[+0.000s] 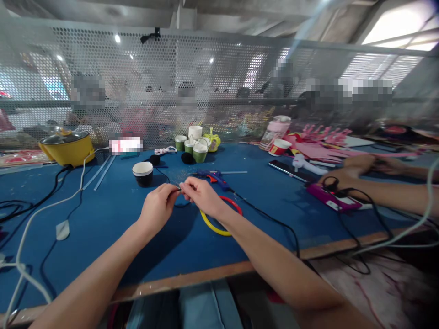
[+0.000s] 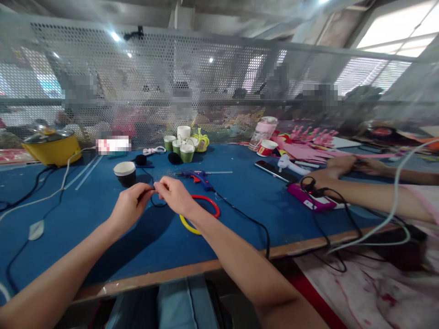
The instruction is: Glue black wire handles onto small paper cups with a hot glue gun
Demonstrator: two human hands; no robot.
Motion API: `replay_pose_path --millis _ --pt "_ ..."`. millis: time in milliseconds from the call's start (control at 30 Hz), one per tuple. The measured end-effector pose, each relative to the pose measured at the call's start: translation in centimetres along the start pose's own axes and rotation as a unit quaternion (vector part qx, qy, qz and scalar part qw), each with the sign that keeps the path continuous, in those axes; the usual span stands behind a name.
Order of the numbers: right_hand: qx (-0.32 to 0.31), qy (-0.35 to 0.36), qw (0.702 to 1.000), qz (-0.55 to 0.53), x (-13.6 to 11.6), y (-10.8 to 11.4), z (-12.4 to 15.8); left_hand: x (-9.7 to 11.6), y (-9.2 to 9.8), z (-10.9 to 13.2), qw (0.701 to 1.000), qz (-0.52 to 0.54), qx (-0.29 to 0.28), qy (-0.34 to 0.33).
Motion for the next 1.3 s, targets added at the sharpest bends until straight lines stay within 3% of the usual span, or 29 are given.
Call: replay_pose_path --millis 200,367,633,833,967,1100,1300 --pt "-0.047 -0.04 0.993 -0.101 0.6 -0.4 -0.2 -0.5 0.4 -0.2 1.0 -0.022 0.007 0.016" --pt "-0.028 -0.13 0.99 -0.042 1.7 0.2 0.0 -0.2 0.4 -0.1 1.0 -0.027 0.01 0.004" --pt "-0.027 -0.064 0.998 0.007 0.6 0.1 0.1 0.0 -0.1 0.1 0.997 -0.077 -0.012 -0.006" --pt "-0.031 -0.042 0.998 -0.041 0.6 0.1 0.0 -0.6 -0.2 0.0 0.997 -0.082 -0.015 0.001" --pt "-0.048 -0.079 0.988 -0.127 1.3 -0.2 -0.2 -0.7 0.1 -0.1 0.997 -0.073 -0.011 0.002" --pt "-0.04 -0.154 0.983 -0.094 2.3 0.0 0.0 -0.5 0.0 0.0 0.998 -0.068 -0.013 0.001" --pt "-0.053 -0.117 0.991 -0.036 1.6 0.0 0.0 -0.2 -0.2 0.1 0.994 -0.104 -0.023 -0.006"
Point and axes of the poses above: each hand's wrist, its own z-axis away from the middle knuckle, its own y-axis out of the back of the hand, x = y × z, the point moved 7 cm from there along -z, towards the middle knuckle, and after that the axes turned 7 degrees about z, right-handed, at the moved point
